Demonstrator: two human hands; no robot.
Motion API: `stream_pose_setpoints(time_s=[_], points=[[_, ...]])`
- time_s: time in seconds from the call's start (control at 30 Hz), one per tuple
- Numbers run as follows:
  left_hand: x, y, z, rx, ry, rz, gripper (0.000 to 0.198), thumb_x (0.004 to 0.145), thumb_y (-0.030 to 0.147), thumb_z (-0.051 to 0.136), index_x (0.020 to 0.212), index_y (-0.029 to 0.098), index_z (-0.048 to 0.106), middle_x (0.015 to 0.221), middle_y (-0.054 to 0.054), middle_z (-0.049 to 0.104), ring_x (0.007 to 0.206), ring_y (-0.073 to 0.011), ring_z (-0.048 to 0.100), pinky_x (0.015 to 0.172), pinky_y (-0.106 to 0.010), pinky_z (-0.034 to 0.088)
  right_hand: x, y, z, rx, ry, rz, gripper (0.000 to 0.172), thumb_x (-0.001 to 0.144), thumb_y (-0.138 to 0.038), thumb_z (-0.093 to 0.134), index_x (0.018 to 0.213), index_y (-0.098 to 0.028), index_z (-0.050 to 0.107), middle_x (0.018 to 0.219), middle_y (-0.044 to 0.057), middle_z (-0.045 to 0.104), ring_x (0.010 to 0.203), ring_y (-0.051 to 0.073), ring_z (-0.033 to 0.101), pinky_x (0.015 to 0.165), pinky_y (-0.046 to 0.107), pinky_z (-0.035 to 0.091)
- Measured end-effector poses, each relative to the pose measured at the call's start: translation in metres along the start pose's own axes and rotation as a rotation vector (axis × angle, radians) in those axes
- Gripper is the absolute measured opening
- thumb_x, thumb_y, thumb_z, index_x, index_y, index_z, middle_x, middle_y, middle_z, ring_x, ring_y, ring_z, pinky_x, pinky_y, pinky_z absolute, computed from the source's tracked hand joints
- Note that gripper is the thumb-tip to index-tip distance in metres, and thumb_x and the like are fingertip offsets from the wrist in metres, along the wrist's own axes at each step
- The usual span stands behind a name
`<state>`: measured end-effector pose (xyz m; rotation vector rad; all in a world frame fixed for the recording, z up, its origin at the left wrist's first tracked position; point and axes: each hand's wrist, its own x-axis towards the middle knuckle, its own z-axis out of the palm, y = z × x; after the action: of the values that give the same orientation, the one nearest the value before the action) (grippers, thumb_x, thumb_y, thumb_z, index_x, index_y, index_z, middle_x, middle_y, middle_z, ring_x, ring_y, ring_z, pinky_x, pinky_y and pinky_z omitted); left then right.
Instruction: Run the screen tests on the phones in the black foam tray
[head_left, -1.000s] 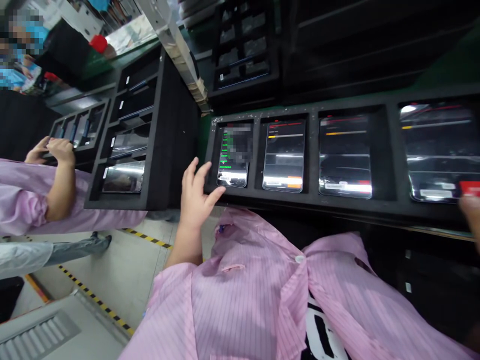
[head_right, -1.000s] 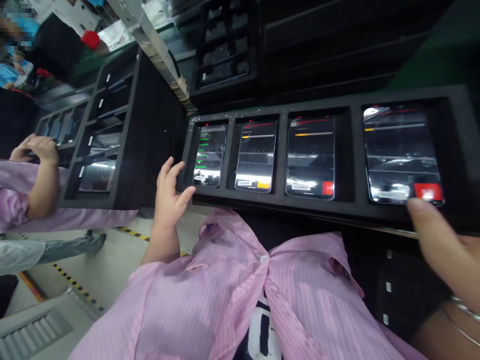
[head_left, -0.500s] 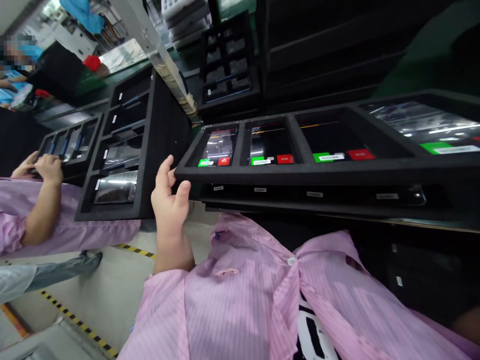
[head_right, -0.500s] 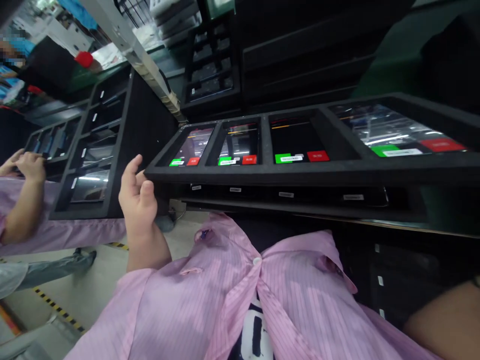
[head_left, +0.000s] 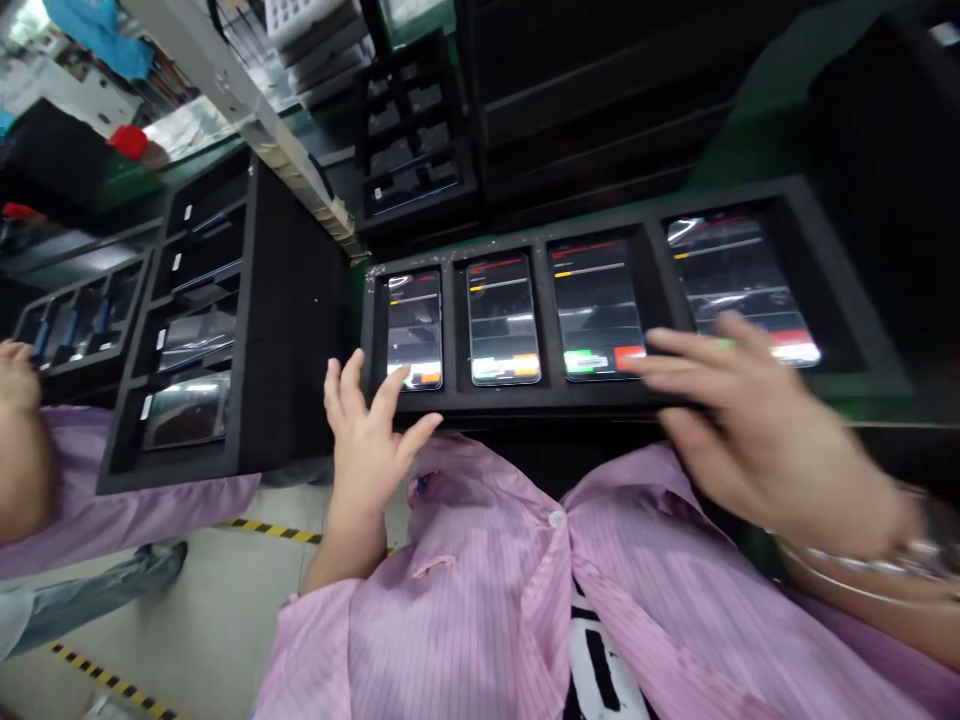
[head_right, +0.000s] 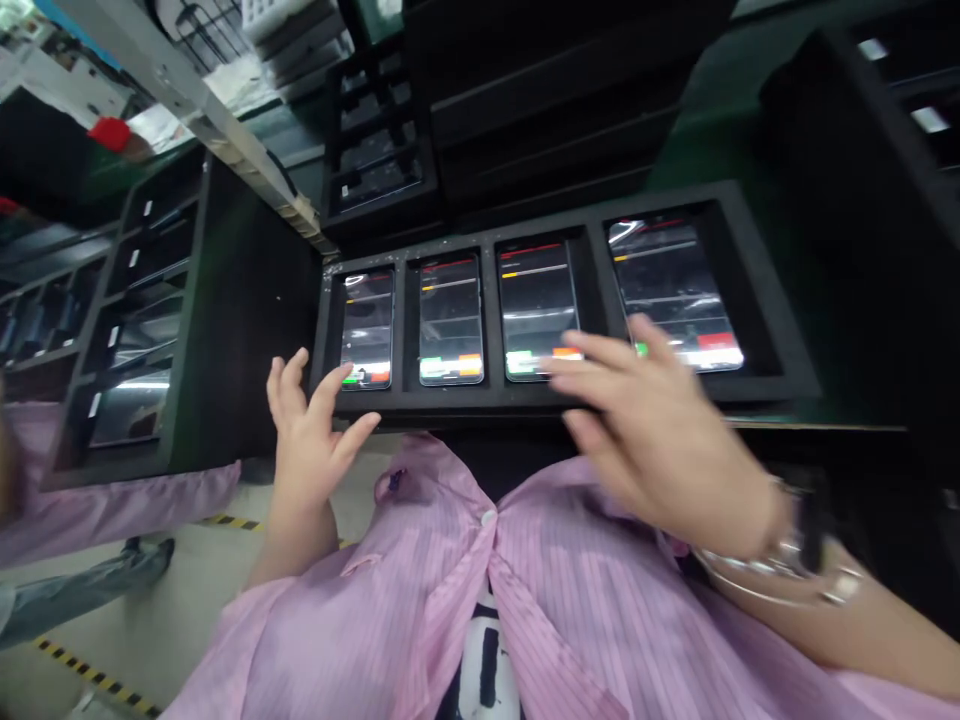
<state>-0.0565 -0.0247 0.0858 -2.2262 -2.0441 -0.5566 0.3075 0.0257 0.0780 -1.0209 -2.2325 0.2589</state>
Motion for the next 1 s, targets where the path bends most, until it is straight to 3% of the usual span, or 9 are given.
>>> stream_pose_setpoints(time_s=[0.1, 0.17, 0.33, 0.43, 0.53, 0.7, 0.87, 1.0], points=[[0.014, 0.024, 0.014, -0.081, -0.003, 0.196, 0.062, 0.090, 0.070, 0.068, 0.139, 0.031, 0.067, 0.166, -0.014, 0.040, 0.160, -0.0456, 0.022, 0.128, -0.070, 0.022, 0.010, -0.007, 0.028, -0.073, -0.058, -0.112, 0.026, 0.107, -0.024, 0.051, 0.132, -0.017, 0.055, 0.125, 0.012, 0.072, 0.133, 0.033, 0.062, 0.123, 0.067, 0.039], [0.022, 0.035, 0.027, -0.065, -0.036, 0.240, 0.062, 0.088, 0.070, 0.070, 0.138, 0.033, 0.068, 0.166, -0.014, 0.042, 0.159, -0.0467, 0.024, 0.127, -0.073, 0.018, 0.011, -0.006, 0.031, -0.092, -0.060, -0.094, 0.031, 0.108, -0.027, 0.052, 0.135, -0.014, 0.054, 0.128, 0.014, 0.071, 0.136, 0.035, 0.059, 0.122, 0.067, 0.040], [0.028, 0.040, 0.042, -0.004, -0.043, 0.255, 0.061, 0.089, 0.069, 0.069, 0.138, 0.033, 0.068, 0.167, -0.015, 0.042, 0.159, -0.0482, 0.026, 0.125, -0.076, 0.019, -0.012, 0.014, -0.002, -0.159, 0.086, 0.032, 0.033, 0.104, -0.032, 0.058, 0.135, -0.020, 0.059, 0.121, 0.010, 0.074, 0.125, 0.033, 0.067, 0.123, 0.066, 0.039], [0.026, 0.037, 0.041, -0.029, -0.034, 0.250, 0.066, 0.089, 0.070, 0.069, 0.144, 0.035, 0.063, 0.168, -0.014, 0.042, 0.159, -0.0456, 0.025, 0.126, -0.073, 0.020, -0.028, 0.029, -0.017, -0.277, 0.109, 0.166, 0.028, 0.105, -0.035, 0.056, 0.125, -0.018, 0.065, 0.108, 0.013, 0.075, 0.117, 0.039, 0.070, 0.117, 0.071, 0.043], [0.025, 0.038, 0.036, -0.039, -0.063, 0.232, 0.070, 0.090, 0.072, 0.066, 0.148, 0.032, 0.060, 0.168, -0.016, 0.040, 0.159, -0.0465, 0.024, 0.125, -0.074, 0.019, -0.033, 0.035, -0.018, -0.284, 0.108, 0.225, 0.026, 0.105, -0.037, 0.055, 0.122, -0.020, 0.066, 0.104, 0.012, 0.074, 0.116, 0.041, 0.070, 0.115, 0.073, 0.044], [0.031, 0.043, 0.024, -0.042, -0.138, 0.186, 0.070, 0.091, 0.073, 0.062, 0.148, 0.033, 0.060, 0.169, -0.017, 0.036, 0.155, -0.0462, 0.030, 0.124, -0.076, 0.019, -0.019, 0.025, -0.006, -0.244, 0.111, 0.170, 0.027, 0.103, -0.040, 0.059, 0.123, -0.023, 0.065, 0.124, 0.015, 0.067, 0.122, 0.041, 0.065, 0.116, 0.073, 0.042], [0.039, 0.048, 0.017, -0.037, -0.180, 0.154, 0.069, 0.091, 0.075, 0.061, 0.145, 0.032, 0.063, 0.167, -0.018, 0.038, 0.146, -0.0436, 0.045, 0.124, -0.076, 0.019, -0.007, 0.019, 0.003, -0.273, -0.011, 0.245, 0.046, 0.104, -0.058, 0.054, 0.127, -0.021, 0.069, 0.141, 0.024, 0.052, 0.129, 0.052, 0.055, 0.109, 0.089, 0.030], [0.053, 0.049, 0.022, -0.030, -0.253, 0.134, 0.071, 0.087, 0.078, 0.061, 0.141, 0.033, 0.066, 0.168, -0.017, 0.036, 0.143, -0.0460, 0.047, 0.122, -0.081, 0.016, 0.002, 0.026, 0.009, -0.294, -0.072, 0.251, 0.058, 0.102, -0.071, 0.047, 0.126, -0.023, 0.069, 0.144, 0.025, 0.048, 0.130, 0.056, 0.050, 0.103, 0.095, 0.025]])
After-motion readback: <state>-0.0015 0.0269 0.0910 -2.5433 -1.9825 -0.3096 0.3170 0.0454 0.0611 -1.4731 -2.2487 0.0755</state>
